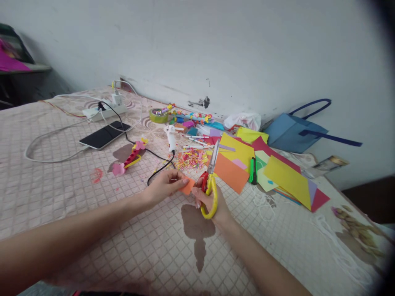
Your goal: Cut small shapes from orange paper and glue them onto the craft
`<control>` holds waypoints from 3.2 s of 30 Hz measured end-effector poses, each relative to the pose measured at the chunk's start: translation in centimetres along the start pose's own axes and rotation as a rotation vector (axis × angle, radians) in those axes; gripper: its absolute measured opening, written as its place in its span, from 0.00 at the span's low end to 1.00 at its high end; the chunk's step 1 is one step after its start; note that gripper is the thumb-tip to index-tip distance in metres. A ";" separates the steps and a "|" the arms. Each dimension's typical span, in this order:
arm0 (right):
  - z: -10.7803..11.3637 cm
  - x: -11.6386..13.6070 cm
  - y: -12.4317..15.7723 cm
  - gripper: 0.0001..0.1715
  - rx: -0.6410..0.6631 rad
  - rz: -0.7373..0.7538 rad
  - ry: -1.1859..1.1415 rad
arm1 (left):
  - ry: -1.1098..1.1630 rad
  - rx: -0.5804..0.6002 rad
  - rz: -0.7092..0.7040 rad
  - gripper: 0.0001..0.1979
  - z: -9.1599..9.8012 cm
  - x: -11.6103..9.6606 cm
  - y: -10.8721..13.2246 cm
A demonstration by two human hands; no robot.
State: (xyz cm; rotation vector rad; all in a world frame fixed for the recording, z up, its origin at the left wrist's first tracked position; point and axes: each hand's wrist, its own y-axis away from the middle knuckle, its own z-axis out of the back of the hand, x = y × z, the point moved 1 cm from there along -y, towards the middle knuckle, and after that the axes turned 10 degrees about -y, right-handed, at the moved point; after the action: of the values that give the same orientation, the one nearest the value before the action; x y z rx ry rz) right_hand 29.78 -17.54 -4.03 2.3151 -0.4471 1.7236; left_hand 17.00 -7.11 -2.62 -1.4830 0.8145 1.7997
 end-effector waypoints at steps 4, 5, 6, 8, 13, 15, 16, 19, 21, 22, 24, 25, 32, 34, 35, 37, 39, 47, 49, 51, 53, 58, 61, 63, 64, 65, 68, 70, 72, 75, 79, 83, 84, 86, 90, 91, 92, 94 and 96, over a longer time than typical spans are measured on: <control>-0.1 0.0 0.2 0.16 0.012 -0.032 0.058 | 0.131 -0.009 0.075 0.15 0.0 0.5 -0.2; 0.0 -0.1 0.1 0.15 -0.011 -0.027 0.063 | 0.156 -0.004 0.099 0.15 0.0 0.7 -0.2; 0.2 -0.1 0.0 0.15 -0.039 -0.014 0.064 | 0.175 0.006 0.121 0.15 0.0 0.8 -0.3; 0.6 -0.2 -0.3 0.15 -0.097 0.032 0.060 | 0.193 0.036 0.152 0.14 0.0 1.1 -0.4; 1.0 0.1 -0.6 0.12 -0.142 0.105 0.020 | 0.215 0.084 0.157 0.13 0.1 1.5 -0.6; 0.7 0.2 -0.5 0.12 -0.118 0.104 0.012 | 0.240 0.085 0.152 0.13 0.0 1.5 -0.6; 0.5 0.3 -0.3 0.12 -0.107 0.098 0.012 | 0.254 0.085 0.150 0.13 0.0 1.5 -0.6; 0.2 0.1 0.0 0.14 -0.092 0.059 0.042 | 0.277 0.094 0.151 0.13 -0.2 1.3 -0.4; 0.2 -0.1 0.0 0.15 -0.091 0.049 0.084 | 0.251 0.101 0.143 0.13 -0.3 1.2 -0.4; 0.3 -0.2 0.0 0.15 -0.090 0.048 0.100 | 0.223 0.099 0.134 0.14 -0.2 1.1 -0.3; 0.5 -0.3 -0.1 0.15 -0.076 0.037 0.112 | 0.167 0.087 0.106 0.15 -0.2 0.9 -0.4; 0.5 -0.4 -0.1 0.15 -0.071 0.030 0.109 | 0.147 0.080 0.091 0.15 -0.1 0.9 -0.4; 0.7 0.1 -0.4 0.17 -0.139 0.043 0.002 | 0.123 0.091 0.080 0.15 0.1 1.2 -0.6; 0.6 0.3 -0.3 0.17 -0.134 0.056 0.005 | 0.136 0.100 0.084 0.14 0.1 1.3 -0.6; 0.5 0.4 -0.2 0.16 -0.135 0.066 0.011 | 0.151 0.095 0.086 0.14 0.1 1.3 -0.6; 0.4 0.4 -0.1 0.17 -0.135 0.077 0.022 | 0.196 0.079 0.091 0.14 0.1 1.5 -0.7; 0.3 0.2 -0.1 0.18 -0.117 0.065 0.031 | 0.250 0.065 0.098 0.13 0.1 1.8 -0.9; 0.5 -0.2 -0.2 0.18 -0.085 0.012 0.034 | 0.199 0.087 0.089 0.12 0.1 1.4 -0.8; 0.5 -0.1 -0.2 0.18 -0.055 -0.007 0.026 | 0.132 0.086 0.071 0.12 0.2 1.0 -0.7; 0.5 0.0 -0.2 0.18 -0.034 -0.023 0.020 | 0.124 0.071 0.072 0.13 0.4 0.9 -0.7; 0.4 0.0 -0.2 0.17 -0.048 -0.012 0.001 | 0.201 0.045 0.107 0.12 0.6 1.1 -0.9; 0.1 -0.3 -0.1 0.17 0.031 -0.032 -0.216 | 0.558 -0.070 0.268 0.04 1.2 1.1 -1.5; -0.2 -0.9 0.2 0.24 0.122 -0.127 -0.371 | 0.700 -0.104 0.314 0.05 1.7 0.6 -1.7; -0.4 -1.1 0.5 0.27 0.171 -0.180 -0.427 | 0.777 -0.129 0.338 0.06 2.0 0.3 -1.8; -0.6 -1.2 0.7 0.28 0.207 -0.216 -0.449 | 0.808 -0.142 0.347 0.07 2.1 0.2 -1.9; -0.7 -1.3 0.8 0.30 0.252 -0.263 -0.470 | 0.834 -0.154 0.354 0.07 2.2 0.1 -1.9; -1.0 -1.4 1.3 0.34 0.385 -0.410 -0.512 | 0.887 -0.191 0.347 0.09 2.6 -0.2 -2.1; -1.1 -1.4 1.5 0.34 0.418 -0.459 -0.526 | 0.896 -0.224 0.331 0.09 2.8 -0.4 -2.1; -1.2 -1.4 1.6 0.34 0.431 -0.498 -0.535 | 0.900 -0.253 0.309 0.08 2.9 -0.5 -2.1; -1.5 -1.4 1.8 0.35 0.476 -0.544 -0.525 | 0.896 -0.234 0.274 0.08 3.1 -0.6 -2.2; -1.8 -1.4 2.0 0.36 0.505 -0.547 -0.514 | 0.892 -0.208 0.264 0.08 3.3 -0.4 -2.3; -1.6 -1.5 2.0 0.36 0.497 -0.564 -0.529 | 0.925 -0.247 0.296 0.08 3.5 -0.3 -2.5; -1.6 -1.5 2.0 0.36 0.498 -0.564 -0.530 | 0.932 -0.251 0.302 0.08 3.5 -0.2 -2.5; -1.5 -1.6 2.0 0.36 0.502 -0.569 -0.527 | 0.938 -0.251 0.305 0.08 3.6 -0.1 -2.6; -1.4 -1.7 1.9 0.37 0.500 -0.592 -0.523 | 0.949 -0.236 0.294 0.08 3.7 0.2 -2.7; -1.5 -1.7 1.8 0.37 0.497 -0.591 -0.523 | 0.955 -0.233 0.288 0.08 3.7 0.2 -2.7; -1.5 -1.6 1.8 0.37 0.498 -0.593 -0.521 | 0.962 -0.230 0.282 0.07 3.7 0.1 -2.7; -1.6 -1.5 1.8 0.37 0.501 -0.593 -0.519 | 0.977 -0.229 0.274 0.07 3.7 0.0 -2.6; -1.7 -1.4 1.9 0.37 0.501 -0.589 -0.519 | 0.983 -0.235 0.279 0.07 3.7 -0.1 -2.6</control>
State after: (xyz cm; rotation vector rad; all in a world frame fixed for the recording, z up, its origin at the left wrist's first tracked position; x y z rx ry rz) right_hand 27.17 -18.49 -4.93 2.8259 0.6195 1.0209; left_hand 16.96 -2.63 -2.01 -2.5683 1.3406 1.2964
